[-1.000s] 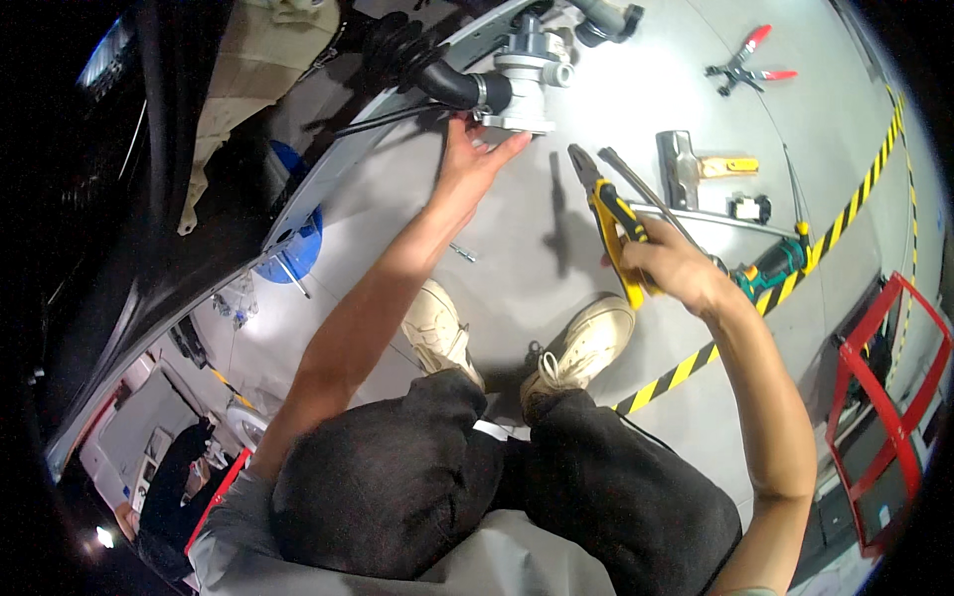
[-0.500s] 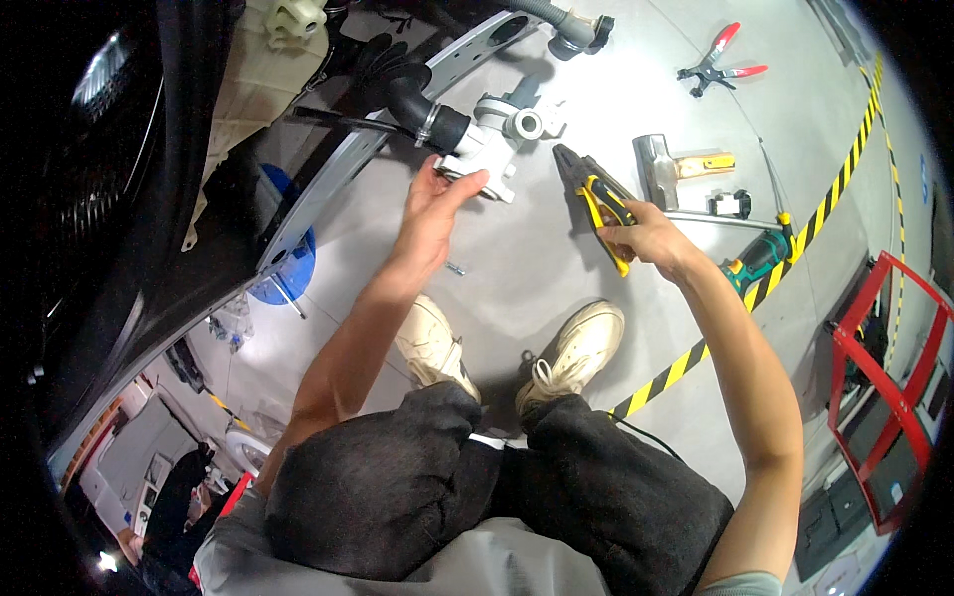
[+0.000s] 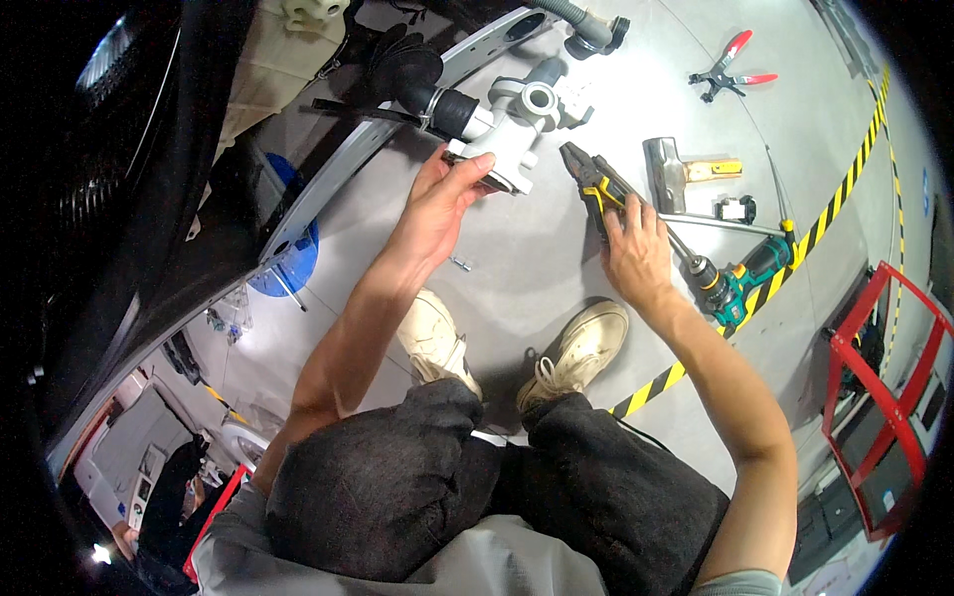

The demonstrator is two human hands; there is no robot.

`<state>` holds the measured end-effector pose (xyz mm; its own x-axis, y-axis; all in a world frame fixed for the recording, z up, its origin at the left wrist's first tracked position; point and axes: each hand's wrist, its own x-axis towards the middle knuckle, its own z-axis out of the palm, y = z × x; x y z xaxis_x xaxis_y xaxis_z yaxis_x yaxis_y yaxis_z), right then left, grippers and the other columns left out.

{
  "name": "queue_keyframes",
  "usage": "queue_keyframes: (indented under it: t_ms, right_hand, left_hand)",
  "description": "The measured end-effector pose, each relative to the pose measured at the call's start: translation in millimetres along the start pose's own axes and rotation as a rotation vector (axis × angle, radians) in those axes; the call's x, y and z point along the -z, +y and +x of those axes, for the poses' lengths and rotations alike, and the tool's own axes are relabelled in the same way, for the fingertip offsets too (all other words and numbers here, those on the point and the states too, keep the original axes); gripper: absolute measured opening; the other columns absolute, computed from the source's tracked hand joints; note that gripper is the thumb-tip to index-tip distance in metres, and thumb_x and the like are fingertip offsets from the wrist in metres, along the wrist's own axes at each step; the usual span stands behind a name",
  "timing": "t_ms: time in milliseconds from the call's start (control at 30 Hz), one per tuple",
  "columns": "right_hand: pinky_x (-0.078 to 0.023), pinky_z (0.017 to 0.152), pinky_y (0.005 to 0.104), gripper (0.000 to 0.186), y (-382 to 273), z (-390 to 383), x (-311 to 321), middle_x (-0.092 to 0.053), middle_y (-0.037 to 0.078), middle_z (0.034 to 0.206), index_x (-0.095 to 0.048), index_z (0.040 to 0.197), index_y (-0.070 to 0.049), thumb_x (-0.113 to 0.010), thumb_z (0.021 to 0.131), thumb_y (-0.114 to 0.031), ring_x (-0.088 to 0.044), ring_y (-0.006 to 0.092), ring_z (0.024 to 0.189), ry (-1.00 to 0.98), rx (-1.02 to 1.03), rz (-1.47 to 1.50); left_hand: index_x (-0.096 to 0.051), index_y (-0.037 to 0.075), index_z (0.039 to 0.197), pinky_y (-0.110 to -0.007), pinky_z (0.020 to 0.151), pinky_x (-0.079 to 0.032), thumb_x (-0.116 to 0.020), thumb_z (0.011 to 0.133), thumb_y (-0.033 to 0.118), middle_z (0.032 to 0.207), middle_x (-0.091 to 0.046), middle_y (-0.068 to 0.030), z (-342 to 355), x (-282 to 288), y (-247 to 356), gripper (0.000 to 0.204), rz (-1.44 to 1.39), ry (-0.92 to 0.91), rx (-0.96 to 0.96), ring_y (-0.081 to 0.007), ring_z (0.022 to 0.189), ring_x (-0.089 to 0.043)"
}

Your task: The person uses pliers to loosen a metal spring clamp on a black hose attached to a white washing machine pump and then pulls the hose off the pump by hand.

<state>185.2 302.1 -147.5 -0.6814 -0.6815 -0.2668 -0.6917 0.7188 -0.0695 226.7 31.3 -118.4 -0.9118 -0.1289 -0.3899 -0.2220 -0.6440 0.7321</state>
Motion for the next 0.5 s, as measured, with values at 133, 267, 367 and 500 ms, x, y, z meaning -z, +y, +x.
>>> queue_keyframes:
  t_ms: [133, 267, 367, 500]
  right_hand:
    - [-0.045, 0.097, 0.0466, 0.037, 3, 9, -3, -0.045, 0.023, 0.128, -0.057, 0.117, 0.000, -0.063, 0.082, -0.011, -0.050, 0.0387, 0.113, -0.158, -0.083, 0.040]
    - [-0.049, 0.092, 0.0451, 0.040, 5, 17, 3, -0.050, 0.023, 0.120, -0.057, 0.111, 0.002, -0.067, 0.075, -0.011, -0.052, 0.0394, 0.110, -0.116, -0.166, 0.228]
    - [-0.047, 0.089, 0.0425, 0.043, 26, 33, 18, -0.062, 0.022, 0.104, -0.055, 0.111, 0.005, -0.071, 0.077, -0.016, -0.060, 0.0365, 0.098, -0.354, -0.438, 0.685]
    - [-0.047, 0.076, 0.0382, 0.041, 18, 33, 25, -0.065, 0.013, 0.094, -0.059, 0.109, 0.003, -0.074, 0.085, -0.026, -0.059, 0.0229, 0.084, -0.388, -0.628, 1.044]
  left_hand:
    - [-0.051, 0.001, 0.126, -0.034, 0.092, -0.049, -0.071, 0.089, 0.016, 0.114, -0.064, -0.0073, 1, -3, -1, 0.045, -0.001, 0.008, -0.001, -0.0143, 0.103, -0.061]
    - [-0.049, 0.001, 0.129, -0.032, 0.092, -0.049, -0.073, 0.088, 0.014, 0.116, -0.063, -0.0075, 2, 0, -4, 0.049, 0.005, 0.046, 0.004, -0.0145, 0.104, -0.060]
    - [-0.048, 0.001, 0.131, -0.032, 0.092, -0.049, -0.074, 0.087, 0.014, 0.116, -0.062, -0.0076, 2, 2, -3, 0.053, 0.009, 0.027, 0.016, -0.0145, 0.103, -0.060]
    - [-0.050, 0.005, 0.130, -0.035, 0.093, -0.043, -0.070, 0.089, 0.022, 0.117, -0.064, -0.0065, 5, 0, -9, 0.049, 0.112, 0.041, 0.003, -0.0162, 0.108, -0.060]
